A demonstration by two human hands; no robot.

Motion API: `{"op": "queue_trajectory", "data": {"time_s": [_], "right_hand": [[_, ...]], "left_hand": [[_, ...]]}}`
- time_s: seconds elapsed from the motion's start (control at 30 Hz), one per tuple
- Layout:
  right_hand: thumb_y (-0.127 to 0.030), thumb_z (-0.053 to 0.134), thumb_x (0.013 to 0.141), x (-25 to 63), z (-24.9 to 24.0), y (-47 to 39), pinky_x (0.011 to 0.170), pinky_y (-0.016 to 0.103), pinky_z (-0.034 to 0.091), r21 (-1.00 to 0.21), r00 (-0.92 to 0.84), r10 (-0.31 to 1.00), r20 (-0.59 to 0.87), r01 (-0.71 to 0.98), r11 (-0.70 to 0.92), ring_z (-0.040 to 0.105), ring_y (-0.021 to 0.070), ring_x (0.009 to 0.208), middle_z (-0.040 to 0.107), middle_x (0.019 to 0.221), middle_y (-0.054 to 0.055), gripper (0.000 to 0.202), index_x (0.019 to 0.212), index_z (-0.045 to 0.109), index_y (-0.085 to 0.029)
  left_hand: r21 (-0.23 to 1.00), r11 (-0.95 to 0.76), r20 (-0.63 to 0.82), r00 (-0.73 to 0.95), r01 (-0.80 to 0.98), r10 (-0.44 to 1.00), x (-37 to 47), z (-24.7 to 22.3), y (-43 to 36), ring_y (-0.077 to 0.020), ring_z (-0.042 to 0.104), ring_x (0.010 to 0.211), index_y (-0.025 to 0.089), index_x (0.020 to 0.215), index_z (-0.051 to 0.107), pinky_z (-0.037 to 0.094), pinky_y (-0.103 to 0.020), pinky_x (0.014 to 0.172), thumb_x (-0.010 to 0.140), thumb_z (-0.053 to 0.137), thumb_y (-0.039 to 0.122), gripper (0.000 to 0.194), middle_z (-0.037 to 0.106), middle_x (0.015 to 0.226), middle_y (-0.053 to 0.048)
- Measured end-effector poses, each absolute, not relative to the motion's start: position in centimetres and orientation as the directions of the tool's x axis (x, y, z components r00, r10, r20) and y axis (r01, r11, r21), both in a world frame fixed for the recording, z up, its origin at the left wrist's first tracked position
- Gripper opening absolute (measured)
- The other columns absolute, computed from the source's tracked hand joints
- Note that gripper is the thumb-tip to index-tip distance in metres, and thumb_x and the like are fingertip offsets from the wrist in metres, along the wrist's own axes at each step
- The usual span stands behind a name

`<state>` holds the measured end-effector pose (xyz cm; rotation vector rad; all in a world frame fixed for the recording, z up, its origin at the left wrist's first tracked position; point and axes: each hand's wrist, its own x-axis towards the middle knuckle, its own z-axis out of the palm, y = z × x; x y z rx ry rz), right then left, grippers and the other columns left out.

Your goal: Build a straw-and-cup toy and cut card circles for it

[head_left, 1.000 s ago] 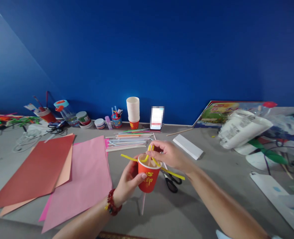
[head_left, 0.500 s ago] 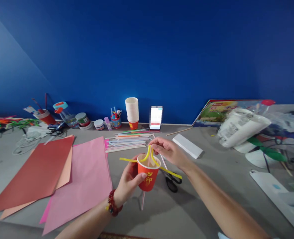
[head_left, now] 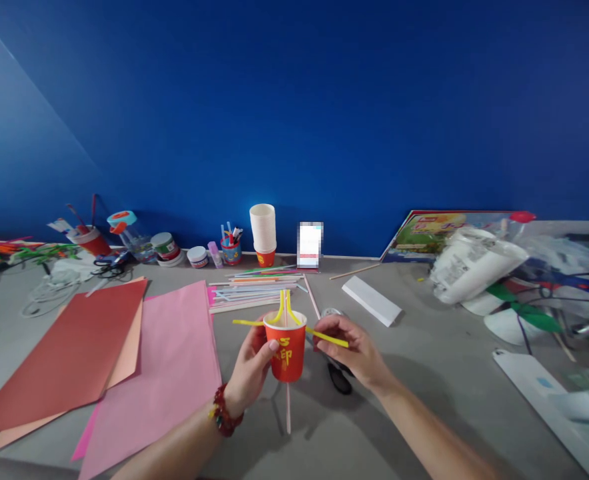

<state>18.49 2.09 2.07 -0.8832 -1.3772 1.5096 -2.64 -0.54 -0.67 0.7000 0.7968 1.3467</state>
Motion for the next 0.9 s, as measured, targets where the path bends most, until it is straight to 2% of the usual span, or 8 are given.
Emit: {"op": "queue_trajectory", "data": {"time_s": [0.07, 0.27, 0.43, 0.63, 0.77, 0.9], "right_hand": [[-0.036, 0.077, 0.080, 18.1, 1.4, 2.0, 0.073, 0.029, 0.054, -0.984, -0.313, 0.947, 0.073, -0.180, 0.016, 0.065, 0.0161, 0.076, 0.066, 0.087, 0.002, 0.018, 0.090, 0.069, -0.024], [-0.044, 0.075, 0.079, 17.7, 1.5, 2.4, 0.064, 0.030, 0.053, -0.970, -0.260, 0.952, 0.164, -0.217, 0.108, 0.062, 0.0165, 0.067, 0.066, 0.083, 0.004, 0.023, 0.084, 0.071, -0.022], [-0.048, 0.075, 0.077, 17.1, 2.5, 2.5, 0.060, 0.027, 0.052, -0.979, -0.237, 0.962, 0.133, -0.183, 0.090, 0.058, 0.0143, 0.063, 0.064, 0.077, 0.001, 0.028, 0.085, 0.068, -0.022], [-0.046, 0.080, 0.072, 16.8, 4.0, 2.8, 0.056, 0.023, 0.048, -0.984, -0.291, 0.955, 0.065, -0.179, 0.012, 0.054, 0.0113, 0.060, 0.062, 0.074, 0.000, 0.030, 0.076, 0.065, -0.020], [-0.044, 0.080, 0.073, 17.2, 4.6, 2.9, 0.056, 0.024, 0.049, -0.990, -0.348, 0.937, 0.037, -0.142, -0.014, 0.055, 0.0114, 0.060, 0.064, 0.072, 0.001, 0.027, 0.076, 0.068, -0.019], [-0.048, 0.075, 0.077, 17.2, 4.6, 2.8, 0.058, 0.027, 0.051, -0.988, -0.334, 0.939, 0.078, -0.150, 0.029, 0.058, 0.0135, 0.062, 0.067, 0.075, 0.003, 0.028, 0.083, 0.072, -0.021]], "left_hand": [[0.830, 0.105, -0.083, 0.065, -0.548, 0.994, -2.6, -0.8, -0.7, -0.0268, 0.065, 0.111, 0.021, 0.118, 0.065, 0.052, -0.038, 0.094, 0.071, 0.081, 0.039, 0.052, 0.070, 0.120, -0.010], [0.882, 0.014, 0.056, 0.133, -0.472, 0.990, -2.9, -1.4, -0.8, -0.0291, 0.060, 0.119, 0.023, 0.128, 0.060, 0.047, -0.042, 0.102, 0.075, 0.078, 0.038, 0.058, 0.065, 0.129, -0.012], [0.903, -0.036, 0.109, 0.146, -0.428, 0.983, -3.3, -1.2, -0.6, -0.0299, 0.058, 0.121, 0.023, 0.132, 0.056, 0.046, -0.041, 0.103, 0.078, 0.075, 0.037, 0.059, 0.063, 0.132, -0.013], [0.924, -0.076, 0.162, 0.203, -0.374, 0.966, -3.9, -0.8, -0.6, -0.0306, 0.058, 0.122, 0.023, 0.135, 0.054, 0.046, -0.040, 0.103, 0.078, 0.076, 0.033, 0.062, 0.062, 0.135, -0.013], [0.929, -0.077, 0.156, 0.196, -0.363, 0.968, -4.1, -0.8, -0.6, -0.0306, 0.059, 0.120, 0.024, 0.135, 0.054, 0.047, -0.040, 0.102, 0.077, 0.077, 0.033, 0.063, 0.062, 0.134, -0.012], [0.913, -0.108, 0.173, 0.134, -0.394, 0.976, -4.0, -1.1, -0.6, -0.0284, 0.059, 0.121, 0.026, 0.135, 0.054, 0.047, -0.039, 0.102, 0.080, 0.074, 0.033, 0.058, 0.063, 0.133, -0.011]]}}
